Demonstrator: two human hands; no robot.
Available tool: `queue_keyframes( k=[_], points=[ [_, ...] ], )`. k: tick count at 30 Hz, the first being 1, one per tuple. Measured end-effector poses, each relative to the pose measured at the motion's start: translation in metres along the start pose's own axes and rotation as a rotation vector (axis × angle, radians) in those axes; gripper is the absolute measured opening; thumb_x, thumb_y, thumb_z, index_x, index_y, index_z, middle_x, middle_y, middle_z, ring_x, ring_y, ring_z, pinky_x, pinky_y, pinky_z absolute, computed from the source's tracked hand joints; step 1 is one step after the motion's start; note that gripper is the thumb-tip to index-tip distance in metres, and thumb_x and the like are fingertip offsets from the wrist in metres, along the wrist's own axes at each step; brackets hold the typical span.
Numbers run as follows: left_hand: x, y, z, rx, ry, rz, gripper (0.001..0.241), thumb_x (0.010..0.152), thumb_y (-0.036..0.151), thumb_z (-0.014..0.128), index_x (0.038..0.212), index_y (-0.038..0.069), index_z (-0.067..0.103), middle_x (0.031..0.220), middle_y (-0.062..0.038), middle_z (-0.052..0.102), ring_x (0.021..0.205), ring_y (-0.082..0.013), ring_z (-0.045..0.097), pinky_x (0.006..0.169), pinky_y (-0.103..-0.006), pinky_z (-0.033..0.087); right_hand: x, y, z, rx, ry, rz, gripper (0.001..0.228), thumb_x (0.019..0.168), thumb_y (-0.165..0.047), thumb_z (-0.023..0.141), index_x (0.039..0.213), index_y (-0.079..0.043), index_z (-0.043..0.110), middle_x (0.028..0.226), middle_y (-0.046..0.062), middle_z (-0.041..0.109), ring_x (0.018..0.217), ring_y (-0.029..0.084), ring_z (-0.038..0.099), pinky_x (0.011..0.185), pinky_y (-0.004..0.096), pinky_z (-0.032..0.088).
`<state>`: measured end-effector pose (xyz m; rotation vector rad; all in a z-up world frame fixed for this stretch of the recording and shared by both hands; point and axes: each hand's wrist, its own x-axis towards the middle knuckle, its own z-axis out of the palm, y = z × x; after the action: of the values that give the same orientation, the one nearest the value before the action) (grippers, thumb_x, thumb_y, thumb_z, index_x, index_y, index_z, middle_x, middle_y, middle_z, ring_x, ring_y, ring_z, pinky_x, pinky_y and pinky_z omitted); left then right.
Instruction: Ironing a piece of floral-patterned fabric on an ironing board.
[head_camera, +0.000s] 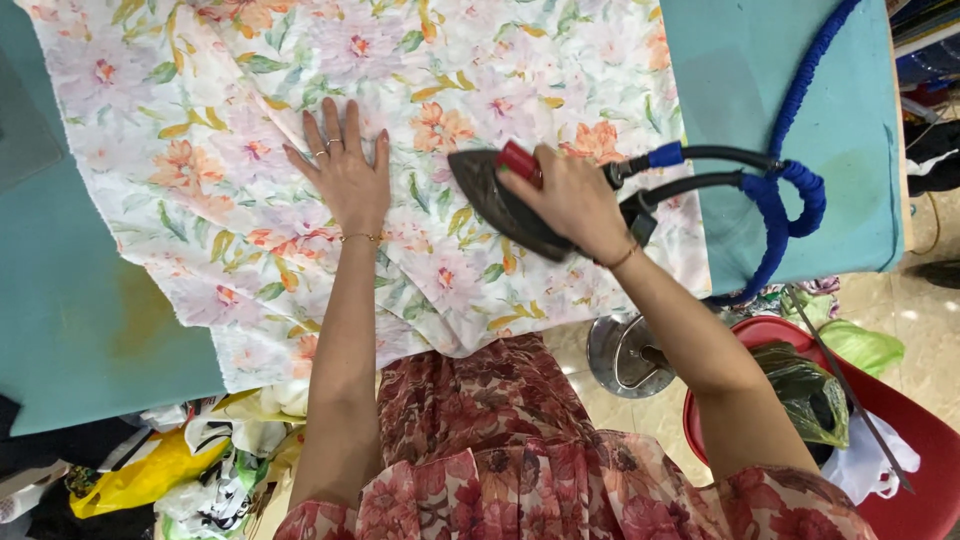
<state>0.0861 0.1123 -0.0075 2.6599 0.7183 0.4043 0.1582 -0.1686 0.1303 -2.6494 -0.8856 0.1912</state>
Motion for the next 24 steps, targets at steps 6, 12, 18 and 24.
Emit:
queue_keyframes(
  k=[6,12,18,24],
  points=[
    [0.000,-0.001,0.001,0.018,0.019,0.015,0.058,0.108,0.047,0.056,0.156,0.016,0.050,0.168,-0.008,0.034,0.156,-0.0368,0.020,0.122,-0.0678,0.002,-0.050,0.001,-0.011,0.016,-0.027,-0.020,0.054,0.098,-0.052,0.064,0.102,0.002,0.062,0.067,0.023,0.066,0.064,0.042,0.068,0.060,0.052,0.054],
    [0.000,0.001,-0.003,0.041,-0.005,0.012,0.056,0.109,0.046,0.055,0.156,0.016,0.051,0.169,-0.009,0.033,0.156,-0.0386,0.021,0.122,-0.0686,0.003,-0.058,0.041,-0.026,0.006,-0.008,0.135,0.055,0.100,-0.054,0.064,0.102,0.001,0.064,0.073,0.025,0.068,0.070,0.046,0.069,0.065,0.055,0.054],
    [0.001,-0.006,0.003,0.015,-0.005,0.036,0.055,0.110,0.044,0.052,0.156,0.013,0.050,0.168,-0.013,0.033,0.155,-0.0407,0.020,0.117,-0.0724,-0.002,-0.030,0.104,-0.034,-0.027,0.151,0.234,0.060,0.102,-0.055,0.067,0.095,0.004,0.068,0.078,0.031,0.067,0.077,0.050,0.068,0.068,0.057,0.054],
    [-0.014,0.003,0.007,-0.073,-0.002,0.042,0.054,0.114,0.041,0.049,0.158,0.009,0.049,0.170,-0.017,0.031,0.159,-0.0375,0.016,0.118,-0.0739,-0.009,0.000,0.143,-0.034,-0.028,0.251,0.288,0.060,0.103,-0.055,0.066,0.094,0.005,0.069,0.079,0.029,0.069,0.077,0.050,0.068,0.069,0.057,0.054]
  ],
)
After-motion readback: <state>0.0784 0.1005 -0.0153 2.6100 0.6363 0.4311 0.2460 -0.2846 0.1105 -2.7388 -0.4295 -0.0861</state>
